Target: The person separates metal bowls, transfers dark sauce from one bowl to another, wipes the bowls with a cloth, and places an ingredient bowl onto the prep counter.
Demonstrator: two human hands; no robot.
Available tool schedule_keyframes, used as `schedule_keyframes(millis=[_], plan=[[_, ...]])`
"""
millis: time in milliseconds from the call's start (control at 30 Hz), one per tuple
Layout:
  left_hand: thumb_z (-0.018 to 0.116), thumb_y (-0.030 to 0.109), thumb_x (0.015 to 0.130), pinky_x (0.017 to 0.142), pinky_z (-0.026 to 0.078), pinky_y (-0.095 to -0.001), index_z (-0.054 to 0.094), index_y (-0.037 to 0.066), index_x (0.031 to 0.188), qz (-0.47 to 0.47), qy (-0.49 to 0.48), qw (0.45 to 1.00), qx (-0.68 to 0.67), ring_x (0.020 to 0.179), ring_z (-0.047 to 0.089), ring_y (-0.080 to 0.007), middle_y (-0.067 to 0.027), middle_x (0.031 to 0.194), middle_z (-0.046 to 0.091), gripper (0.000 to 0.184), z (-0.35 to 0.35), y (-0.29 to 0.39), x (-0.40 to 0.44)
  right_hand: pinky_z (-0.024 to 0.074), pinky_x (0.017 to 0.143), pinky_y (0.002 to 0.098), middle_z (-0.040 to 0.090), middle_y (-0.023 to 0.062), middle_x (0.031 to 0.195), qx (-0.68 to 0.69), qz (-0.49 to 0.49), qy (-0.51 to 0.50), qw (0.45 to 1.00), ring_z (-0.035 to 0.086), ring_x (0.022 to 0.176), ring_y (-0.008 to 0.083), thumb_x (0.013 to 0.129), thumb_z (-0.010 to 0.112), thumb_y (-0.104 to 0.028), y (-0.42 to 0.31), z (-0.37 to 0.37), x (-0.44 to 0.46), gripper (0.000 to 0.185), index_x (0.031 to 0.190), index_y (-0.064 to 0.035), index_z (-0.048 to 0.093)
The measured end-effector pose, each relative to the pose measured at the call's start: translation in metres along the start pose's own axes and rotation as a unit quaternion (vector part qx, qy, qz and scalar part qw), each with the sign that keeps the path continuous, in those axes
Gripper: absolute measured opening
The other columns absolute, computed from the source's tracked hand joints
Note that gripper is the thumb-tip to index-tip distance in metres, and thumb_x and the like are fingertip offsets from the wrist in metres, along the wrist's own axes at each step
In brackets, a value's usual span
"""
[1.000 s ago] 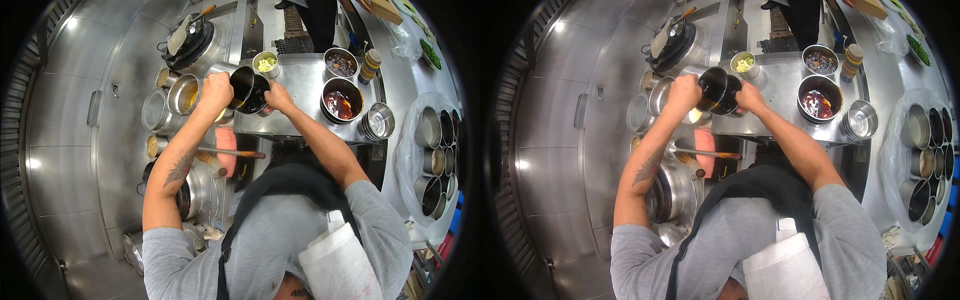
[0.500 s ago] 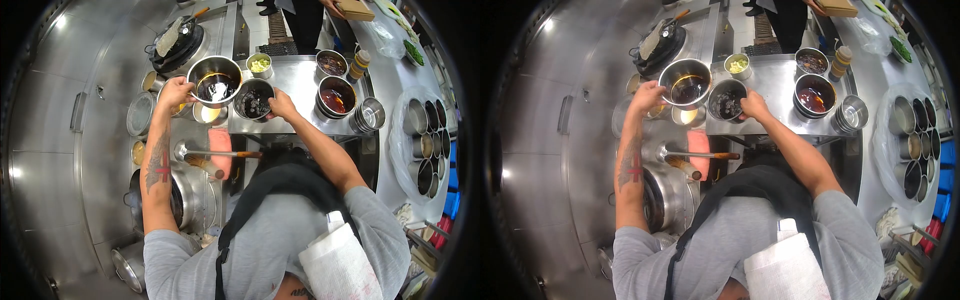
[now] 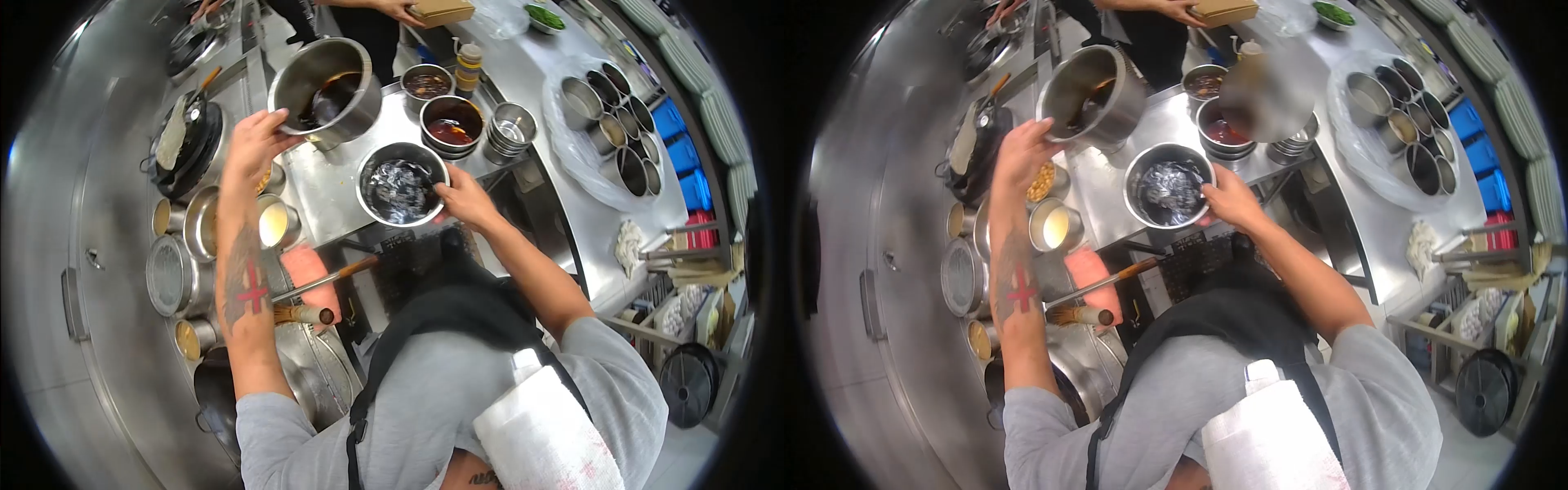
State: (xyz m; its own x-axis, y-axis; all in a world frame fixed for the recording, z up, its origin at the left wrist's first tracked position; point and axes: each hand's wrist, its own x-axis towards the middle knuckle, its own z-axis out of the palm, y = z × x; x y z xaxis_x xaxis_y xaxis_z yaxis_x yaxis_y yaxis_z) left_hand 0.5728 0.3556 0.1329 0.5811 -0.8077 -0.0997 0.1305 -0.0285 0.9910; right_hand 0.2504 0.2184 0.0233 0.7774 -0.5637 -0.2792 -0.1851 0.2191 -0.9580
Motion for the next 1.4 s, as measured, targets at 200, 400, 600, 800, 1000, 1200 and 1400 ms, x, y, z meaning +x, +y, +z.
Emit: schedule_keyframes(millis=[200, 400, 600, 800, 1000, 1200, 1400], plan=[[0.061, 0.004, 0.094, 0.074, 0.066, -0.0385, 0.061, -0.011, 0.097, -0.090, -0.080, 0.993, -0.011, 0.080, 0.073, -0.0333, -0.0221, 0.098, 0.069, 0.016, 0.127, -0.075, 0.101, 0.0611, 0.052, 0.0288, 0.069, 0.0140, 0.102, -0.027, 0.002, 0.158, 0.987, 0.071, 0.071, 0.0187, 0.092, 0.047, -0.001, 0.012, -0.084, -0.101, 0.043, 0.134, 0.0025, 0.051], [0.063, 0.000, 0.091, 0.073, 0.066, -0.0403, 0.056, -0.017, 0.103, -0.160, -0.057, 0.984, -0.060, 0.085, 0.070, -0.0370, -0.0243, 0.106, 0.062, 0.022, 0.188, -0.150, 0.140, 0.0605, 0.048, 0.0259, 0.069, 0.0148, 0.101, 0.022, 0.005, 0.322, 0.947, 0.071, 0.070, 0.0182, 0.095, 0.043, -0.001, 0.040, -0.168, -0.191, 0.039, 0.133, 0.0029, 0.049], [0.075, 0.045, 0.089, 0.051, 0.045, -0.0262, 0.057, 0.004, 0.108, -0.115, 0.112, 0.987, -0.010, 0.068, 0.058, -0.0170, -0.0100, 0.100, 0.063, 0.049, 0.205, -0.209, 0.063, 0.0595, 0.048, 0.0252, 0.067, 0.0110, 0.094, 0.057, 0.015, 0.438, 0.897, 0.067, 0.059, 0.0150, 0.092, 0.045, 0.000, 0.075, -0.248, -0.238, 0.038, 0.130, 0.0009, 0.052], [0.072, 0.048, 0.091, 0.047, 0.035, -0.0216, 0.056, 0.007, 0.105, -0.189, 0.072, 0.979, 0.003, 0.059, 0.049, -0.0110, -0.0077, 0.099, 0.060, 0.046, 0.296, -0.249, -0.031, 0.0610, 0.049, 0.0274, 0.068, 0.0156, 0.104, 0.102, 0.024, 0.439, 0.892, 0.070, 0.066, 0.0196, 0.094, 0.043, 0.001, 0.107, -0.323, -0.240, 0.042, 0.136, 0.0009, 0.047], [0.068, 0.035, 0.097, 0.048, 0.036, -0.0216, 0.058, 0.007, 0.099, -0.204, -0.054, 0.976, 0.047, 0.056, 0.049, -0.0077, -0.0056, 0.091, 0.062, 0.030, 0.401, -0.263, -0.108, 0.0636, 0.055, 0.0296, 0.065, 0.0173, 0.110, 0.160, 0.005, 0.417, 0.895, 0.072, 0.073, 0.0210, 0.096, 0.045, 0.001, 0.126, -0.367, -0.231, 0.043, 0.139, -0.0007, 0.046], [0.074, 0.027, 0.092, 0.055, 0.041, -0.0200, 0.065, 0.004, 0.112, -0.191, -0.274, 0.930, 0.156, 0.065, 0.055, -0.0062, -0.0022, 0.090, 0.068, 0.031, 0.485, -0.254, -0.146, 0.0610, 0.068, 0.0387, 0.057, 0.0228, 0.130, 0.115, 0.069, 0.430, 0.893, 0.072, 0.087, 0.0330, 0.097, 0.060, -0.024, 0.141, -0.419, -0.270, 0.056, 0.145, -0.0010, 0.042], [0.081, 0.023, 0.082, 0.071, 0.054, -0.0340, 0.061, 0.005, 0.119, -0.022, -0.496, 0.816, 0.295, 0.084, 0.067, -0.0245, -0.0090, 0.091, 0.067, 0.045, 0.578, -0.256, -0.194, 0.0408, 0.107, 0.0475, 0.048, 0.0208, 0.144, -0.516, 0.037, 0.430, 0.740, 0.049, 0.129, 0.0373, 0.084, 0.071, -0.023, 0.180, -0.447, -0.293, 0.062, 0.140, -0.0063, 0.052]])
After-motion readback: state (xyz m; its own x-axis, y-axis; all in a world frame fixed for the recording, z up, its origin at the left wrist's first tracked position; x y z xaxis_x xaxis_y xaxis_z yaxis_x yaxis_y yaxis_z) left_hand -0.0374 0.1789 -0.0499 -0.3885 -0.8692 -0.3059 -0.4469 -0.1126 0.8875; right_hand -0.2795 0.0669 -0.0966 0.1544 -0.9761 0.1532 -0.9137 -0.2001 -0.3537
